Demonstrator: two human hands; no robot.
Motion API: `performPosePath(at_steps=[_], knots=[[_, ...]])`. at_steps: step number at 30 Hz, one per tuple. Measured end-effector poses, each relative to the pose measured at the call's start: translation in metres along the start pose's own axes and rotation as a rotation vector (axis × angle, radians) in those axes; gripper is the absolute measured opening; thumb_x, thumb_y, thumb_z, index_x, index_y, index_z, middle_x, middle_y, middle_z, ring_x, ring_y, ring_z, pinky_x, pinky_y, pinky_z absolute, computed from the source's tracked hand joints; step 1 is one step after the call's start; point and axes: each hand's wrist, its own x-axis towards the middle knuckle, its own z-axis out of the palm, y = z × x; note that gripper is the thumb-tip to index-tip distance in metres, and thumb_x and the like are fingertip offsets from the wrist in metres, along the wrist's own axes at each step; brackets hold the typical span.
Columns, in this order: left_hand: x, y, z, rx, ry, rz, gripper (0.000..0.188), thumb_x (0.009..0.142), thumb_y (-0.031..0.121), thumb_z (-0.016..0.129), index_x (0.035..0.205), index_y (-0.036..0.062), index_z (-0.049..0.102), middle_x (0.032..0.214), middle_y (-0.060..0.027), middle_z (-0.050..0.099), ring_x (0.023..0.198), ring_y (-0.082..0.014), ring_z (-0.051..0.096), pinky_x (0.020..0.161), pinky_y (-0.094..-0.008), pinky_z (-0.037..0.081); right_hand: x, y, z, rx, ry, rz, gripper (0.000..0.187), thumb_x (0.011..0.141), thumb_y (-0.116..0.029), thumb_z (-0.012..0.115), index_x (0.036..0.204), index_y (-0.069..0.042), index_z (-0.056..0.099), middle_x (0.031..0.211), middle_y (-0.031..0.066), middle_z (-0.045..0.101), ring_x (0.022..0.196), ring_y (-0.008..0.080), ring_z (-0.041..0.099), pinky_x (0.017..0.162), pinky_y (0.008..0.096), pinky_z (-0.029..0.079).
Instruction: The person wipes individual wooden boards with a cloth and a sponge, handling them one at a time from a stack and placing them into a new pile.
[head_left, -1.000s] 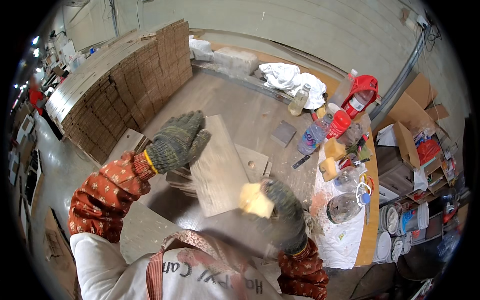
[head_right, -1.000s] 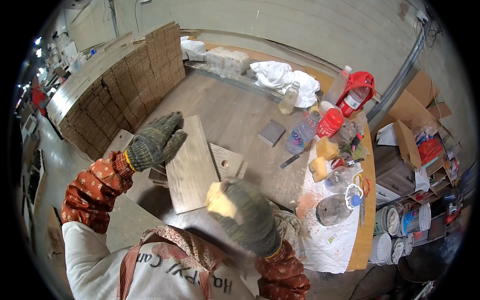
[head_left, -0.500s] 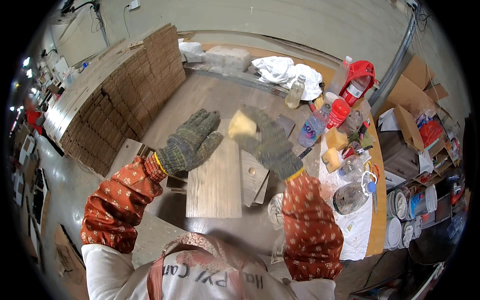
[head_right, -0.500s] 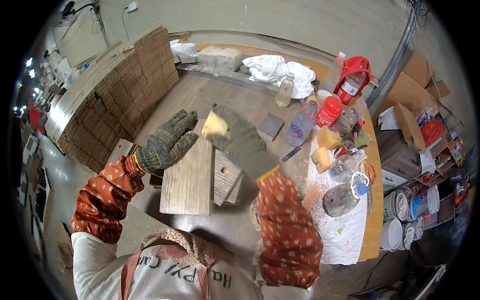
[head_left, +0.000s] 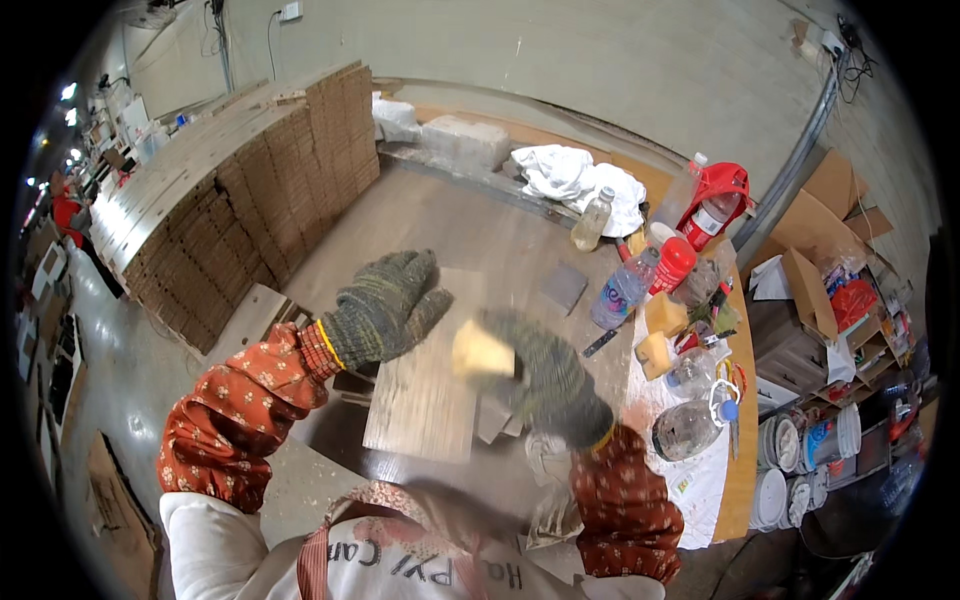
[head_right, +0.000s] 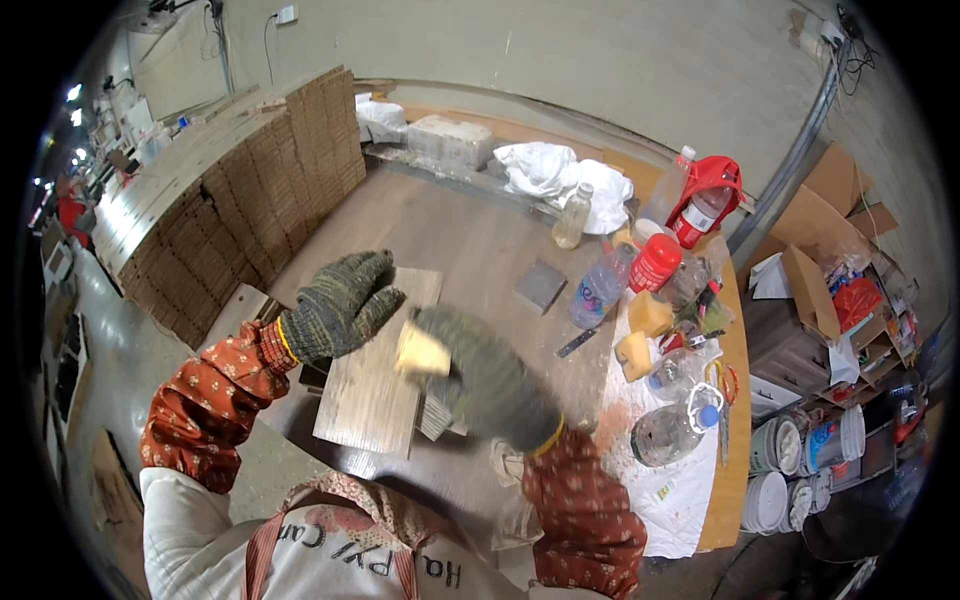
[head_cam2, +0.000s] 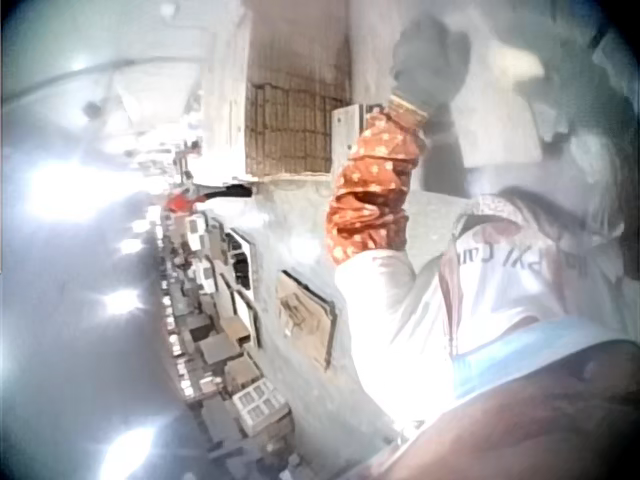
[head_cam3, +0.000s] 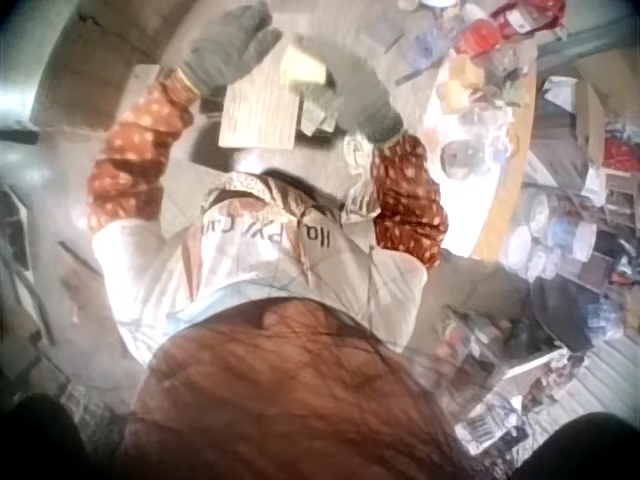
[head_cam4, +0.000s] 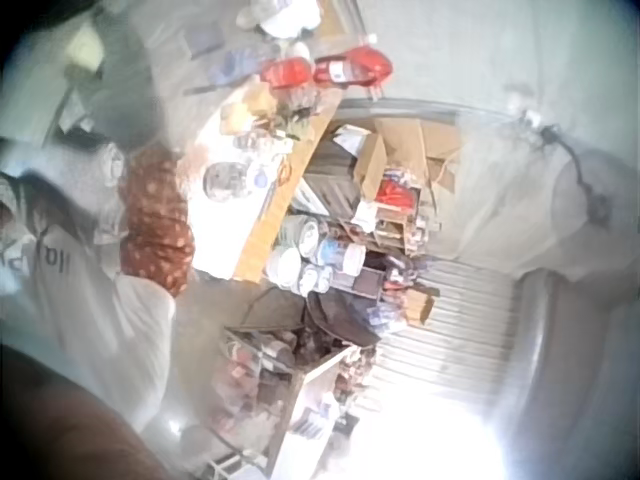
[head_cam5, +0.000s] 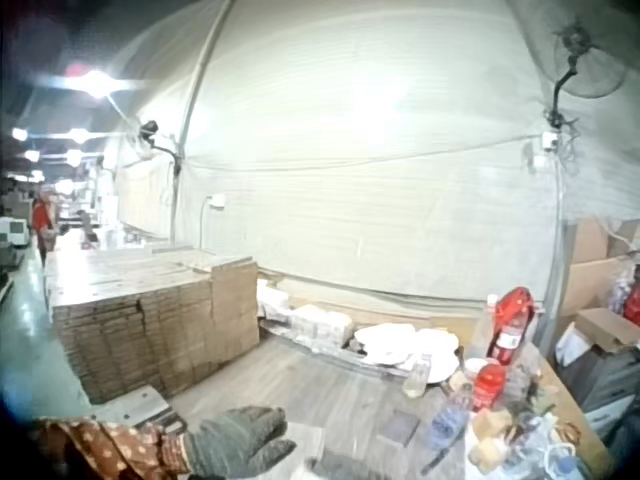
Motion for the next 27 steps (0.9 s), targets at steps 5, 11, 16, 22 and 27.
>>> performPosePath(at_steps=[5, 11, 16, 22, 27], knots=[[0.01, 0.016, -0.028, 0.062, -0.247, -0.066, 0.06, 0.092, 0.042, 0.055, 0.123, -0.009, 0.051, 0.113, -0.0268, 0.06, 0.106, -0.0383, 0.059, 0.094, -0.0446, 0.045, 0.057, 0.065, 0.009, 0.24, 0.177, 0.456, 0.058, 0.082, -0.025, 0.074, 0.131, -0.005, 0.052, 0.124, 0.018, 0.059, 0.111, 0.0304, 0.059, 0.095, 0.0365, 0.049], [-0.008, 0.076, -0.073, 0.04, -0.532, -0.22, 0.088, 0.084, 0.068, 0.052, 0.13, -0.0076, 0.045, 0.104, -0.0304, 0.059, 0.087, -0.0422, 0.064, 0.078, -0.0482, 0.052, 0.043, 0.097, 0.021, 0.005, 0.302, 0.28, 0.062, 0.079, -0.025, 0.076, 0.134, -0.009, 0.051, 0.125, 0.0164, 0.059, 0.111, 0.0289, 0.06, 0.091, 0.0345, 0.05], [-0.023, 0.066, -0.052, 0.003, -0.379, -0.053, 0.098, 0.074, 0.066, 0.064, 0.138, -0.0028, 0.039, 0.123, -0.0355, 0.049, 0.119, -0.046, 0.049, 0.1, -0.0512, 0.041, 0.008, 0.082, 0.003, 0.038, 0.405, 0.301, 0.064, 0.078, -0.021, 0.078, 0.133, -0.003, 0.051, 0.126, 0.0164, 0.058, 0.11, 0.0272, 0.061, 0.09, 0.036, 0.051], [-0.03, 0.032, -0.043, -0.052, -0.43, 0.138, 0.095, 0.075, 0.061, 0.068, 0.143, 0.0028, 0.036, 0.147, -0.0324, 0.027, 0.138, -0.0464, 0.027, 0.114, -0.053, 0.021, -0.048, 0.039, -0.006, 0.067, 0.478, 0.201, 0.06, 0.075, -0.014, 0.082, 0.126, -0.001, 0.052, 0.12, 0.0153, 0.06, 0.105, 0.0237, 0.061, 0.087, 0.0361, 0.052], [-0.031, 0.019, -0.035, -0.17, -0.437, 0.255, 0.092, 0.083, 0.064, 0.057, 0.145, 0.001, 0.031, 0.149, -0.0315, 0.024, 0.141, -0.0443, 0.022, 0.116, -0.0494, 0.019, -0.047, 0.028, -0.004, 0.115, 0.367, 0.158, 0.057, 0.077, -0.008, 0.079, 0.126, 0.001, 0.051, 0.112, 0.0142, 0.062, 0.1, 0.0227, 0.062, 0.085, 0.0343, 0.053]])
